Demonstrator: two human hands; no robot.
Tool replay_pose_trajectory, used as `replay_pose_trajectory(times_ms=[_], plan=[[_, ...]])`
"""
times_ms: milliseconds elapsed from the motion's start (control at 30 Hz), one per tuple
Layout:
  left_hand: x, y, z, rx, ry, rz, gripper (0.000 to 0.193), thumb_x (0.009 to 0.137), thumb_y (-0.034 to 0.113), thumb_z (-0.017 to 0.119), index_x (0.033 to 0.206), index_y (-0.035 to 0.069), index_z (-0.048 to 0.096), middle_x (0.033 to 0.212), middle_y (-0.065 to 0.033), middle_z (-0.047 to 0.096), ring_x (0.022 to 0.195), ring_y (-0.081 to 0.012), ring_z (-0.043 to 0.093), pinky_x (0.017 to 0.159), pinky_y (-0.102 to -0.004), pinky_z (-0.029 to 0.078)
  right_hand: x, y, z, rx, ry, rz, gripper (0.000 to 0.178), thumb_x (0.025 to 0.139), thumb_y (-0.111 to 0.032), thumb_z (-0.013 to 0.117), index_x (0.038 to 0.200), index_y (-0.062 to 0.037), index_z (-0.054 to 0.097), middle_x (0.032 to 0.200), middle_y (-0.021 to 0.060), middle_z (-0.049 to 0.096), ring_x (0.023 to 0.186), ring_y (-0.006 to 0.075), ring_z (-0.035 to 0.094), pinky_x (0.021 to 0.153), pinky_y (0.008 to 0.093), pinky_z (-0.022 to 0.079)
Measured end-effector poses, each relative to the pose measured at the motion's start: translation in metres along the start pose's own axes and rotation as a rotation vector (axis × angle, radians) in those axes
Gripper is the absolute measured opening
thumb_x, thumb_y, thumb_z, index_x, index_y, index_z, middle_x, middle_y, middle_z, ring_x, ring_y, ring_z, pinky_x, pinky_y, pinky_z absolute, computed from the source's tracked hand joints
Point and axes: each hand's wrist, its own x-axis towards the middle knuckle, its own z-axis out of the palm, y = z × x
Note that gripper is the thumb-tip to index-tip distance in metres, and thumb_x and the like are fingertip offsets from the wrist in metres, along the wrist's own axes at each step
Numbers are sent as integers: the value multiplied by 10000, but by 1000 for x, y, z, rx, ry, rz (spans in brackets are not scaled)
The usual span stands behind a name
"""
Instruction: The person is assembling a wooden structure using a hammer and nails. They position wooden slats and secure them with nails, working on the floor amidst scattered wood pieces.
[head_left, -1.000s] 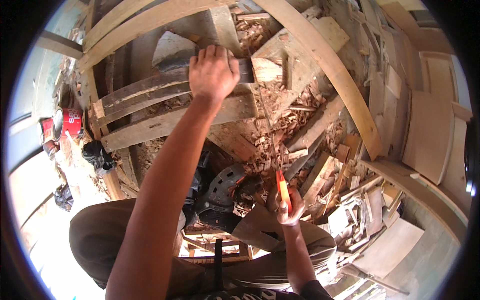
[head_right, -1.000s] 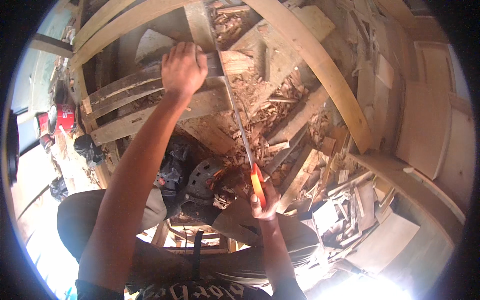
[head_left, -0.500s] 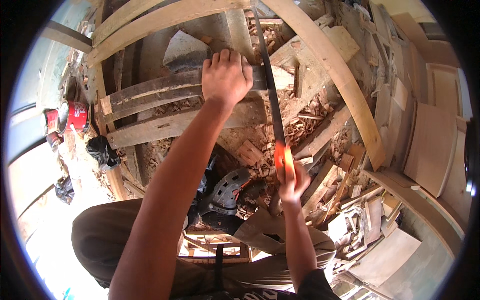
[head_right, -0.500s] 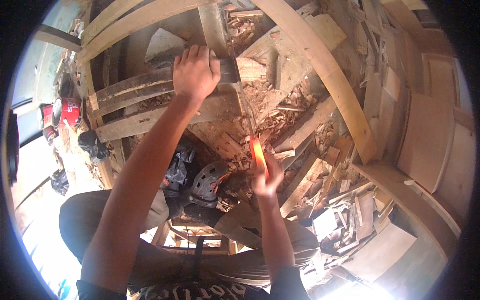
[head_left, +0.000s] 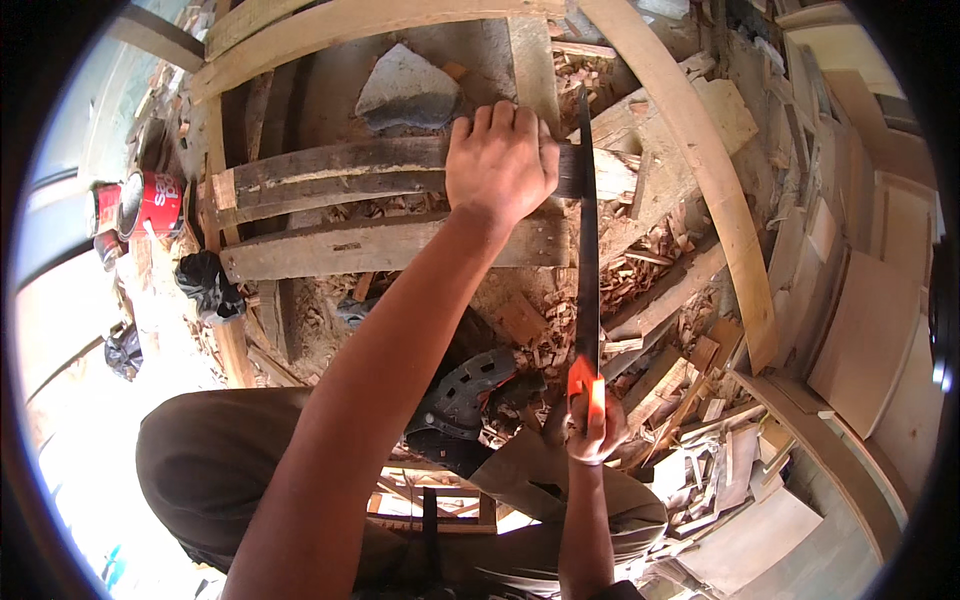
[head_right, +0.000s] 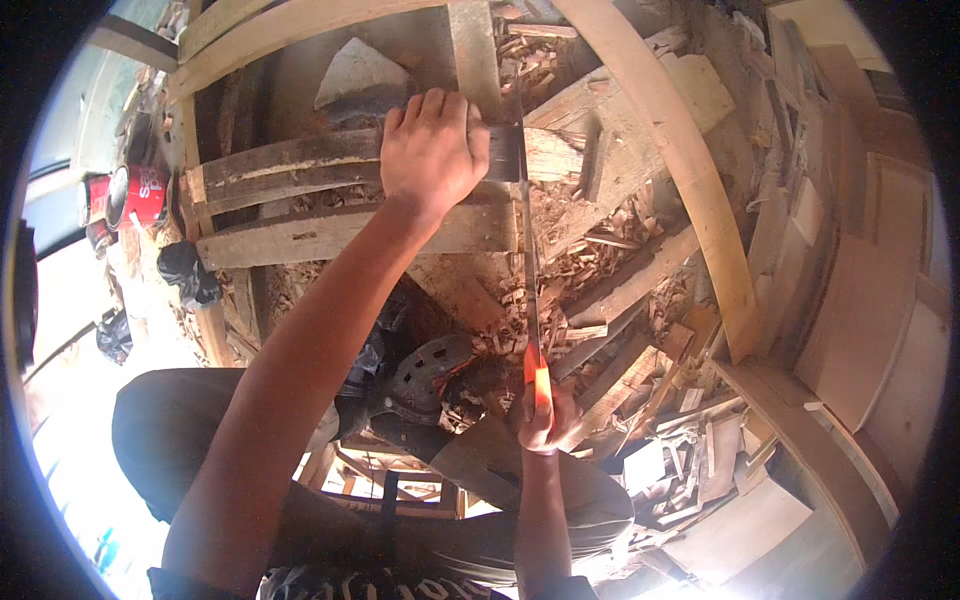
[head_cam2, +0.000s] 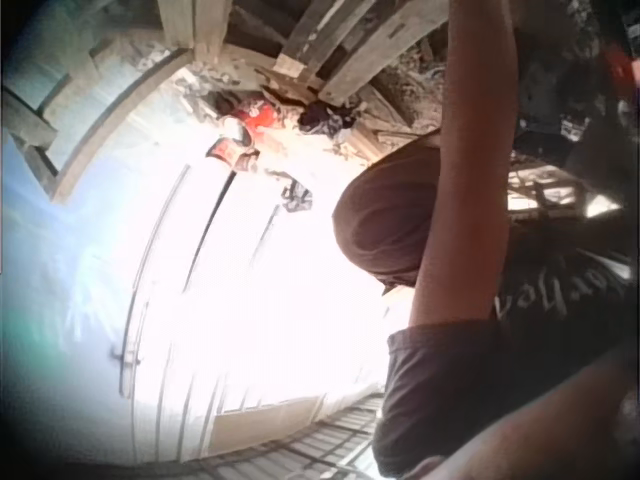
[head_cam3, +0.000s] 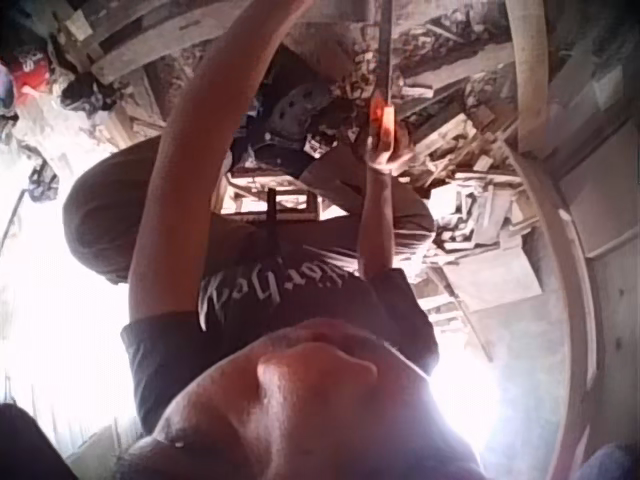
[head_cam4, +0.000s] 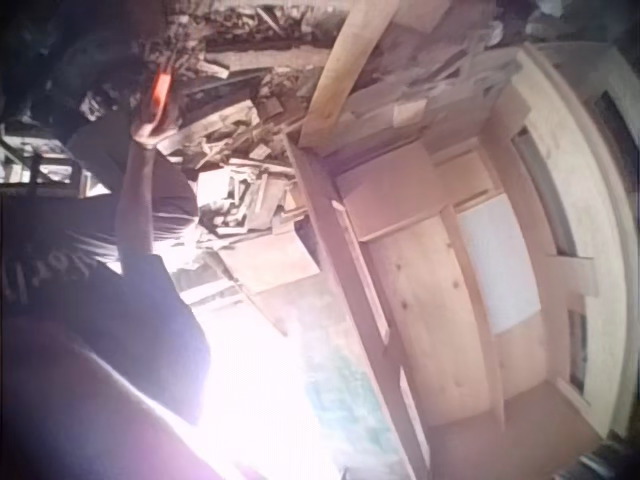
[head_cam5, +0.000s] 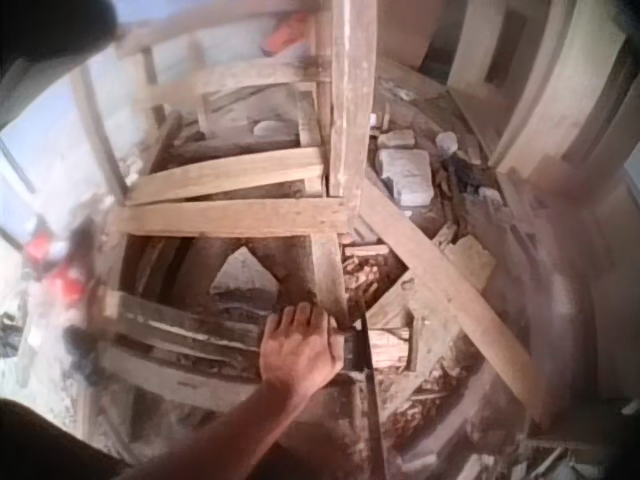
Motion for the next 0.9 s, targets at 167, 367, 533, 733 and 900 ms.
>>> replay_pose_trajectory(times_ms=[167, 367, 533, 733, 900], plan=[[-1, 6, 2, -58, 35, 32, 222, 890, 264, 587, 815, 76, 678, 855, -96, 663, 826, -266, 636, 764, -417, 474, 125, -47, 56, 146, -15, -54, 455, 1037, -395, 528, 832, -1, 624, 611, -3, 536, 524, 96, 451, 471, 285, 318], [-2, -1, -3, -18, 6, -6, 221, 889, 265, 594, 818, 72, 676, 854, -95, 656, 831, -266, 635, 774, -418, 473, 13, 13, -10, 131, -75, 67, 609, 1003, -540, 502, 799, 10, 668, 620, 13, 588, 565, 98, 530, 519, 260, 392], [-2, 2, 1, -71, 18, 30, 220, 886, 271, 601, 846, 70, 679, 865, -93, 654, 831, -258, 638, 773, -412, 479, 136, -67, 68, 87, -20, -42, 495, 1032, -436, 471, 723, -55, 546, 546, -18, 447, 483, 106, 423, 468, 267, 311], [-6, -5, -1, 2, 50, 8, 216, 877, 266, 591, 847, 72, 682, 831, -96, 650, 828, -259, 634, 776, -415, 476, 3, -3, -3, 43, -26, -18, 491, 1023, -437, 504, 859, 2, 653, 596, 17, 537, 500, 112, 485, 445, 277, 362], [-5, 6, 2, -50, 10, 12, 232, 876, 280, 573, 827, 79, 679, 852, -94, 659, 837, -251, 629, 792, -414, 477, 93, -15, 34, 147, -49, -77, 408, 1011, -366, 565, 815, -11, 611, 634, 34, 527, 509, 132, 477, 450, 292, 346]])
